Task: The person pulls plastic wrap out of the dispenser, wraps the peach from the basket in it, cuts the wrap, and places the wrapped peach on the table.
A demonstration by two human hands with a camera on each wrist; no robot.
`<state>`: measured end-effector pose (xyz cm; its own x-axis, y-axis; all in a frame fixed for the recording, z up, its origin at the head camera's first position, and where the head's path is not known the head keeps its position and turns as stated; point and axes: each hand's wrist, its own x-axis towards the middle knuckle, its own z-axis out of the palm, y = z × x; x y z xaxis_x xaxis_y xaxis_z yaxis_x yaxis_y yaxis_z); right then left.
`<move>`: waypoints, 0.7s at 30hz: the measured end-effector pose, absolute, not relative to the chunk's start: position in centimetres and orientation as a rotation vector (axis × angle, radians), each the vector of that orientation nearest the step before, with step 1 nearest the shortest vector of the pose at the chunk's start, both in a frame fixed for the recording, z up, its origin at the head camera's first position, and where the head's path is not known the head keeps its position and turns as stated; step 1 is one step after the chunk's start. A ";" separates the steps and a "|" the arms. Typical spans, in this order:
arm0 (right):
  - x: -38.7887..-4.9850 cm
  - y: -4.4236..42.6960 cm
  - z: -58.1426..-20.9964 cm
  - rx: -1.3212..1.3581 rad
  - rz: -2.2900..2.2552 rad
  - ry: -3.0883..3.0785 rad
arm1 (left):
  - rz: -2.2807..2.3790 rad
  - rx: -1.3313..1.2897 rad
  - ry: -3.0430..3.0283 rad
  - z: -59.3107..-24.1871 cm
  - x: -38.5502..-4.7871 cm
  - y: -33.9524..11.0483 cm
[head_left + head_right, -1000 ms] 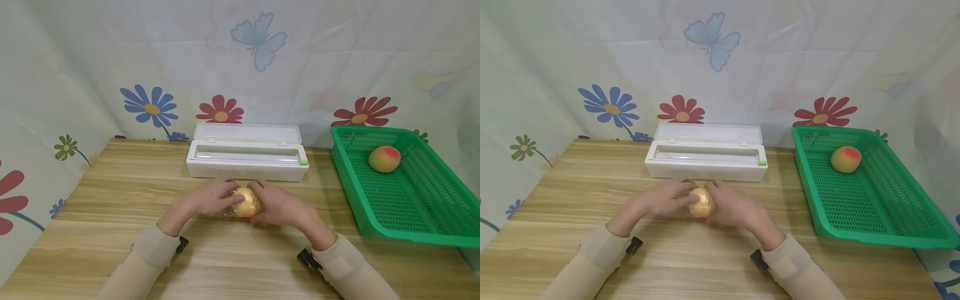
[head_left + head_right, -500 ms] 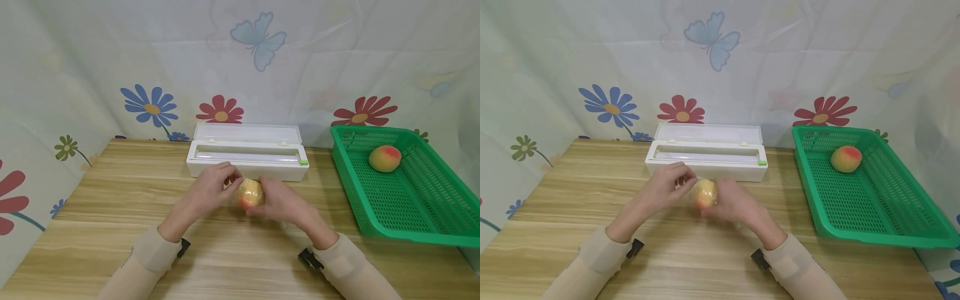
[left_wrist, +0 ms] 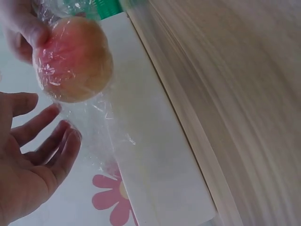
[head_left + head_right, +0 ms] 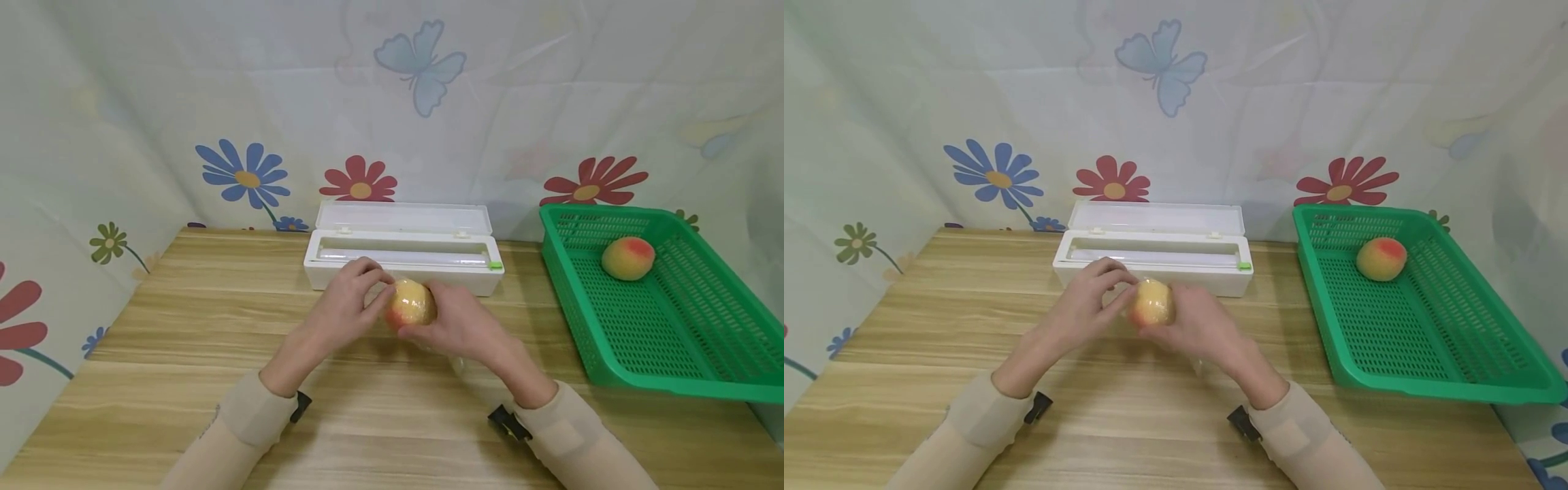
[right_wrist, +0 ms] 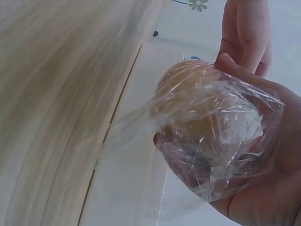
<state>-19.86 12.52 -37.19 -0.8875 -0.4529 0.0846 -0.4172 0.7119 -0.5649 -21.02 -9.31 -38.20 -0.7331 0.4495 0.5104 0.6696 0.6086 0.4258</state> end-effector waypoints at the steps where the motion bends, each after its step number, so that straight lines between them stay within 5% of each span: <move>1: -19.9 12.6 -37.2 -0.745 -0.947 2.846 | -0.869 -0.898 -2.478 -38.2 -21.0 -9.3; 21: -20.3 13.5 -36.6 -0.659 -1.159 2.782 | -0.969 -0.772 -2.345 -37.4 -20.3 -9.3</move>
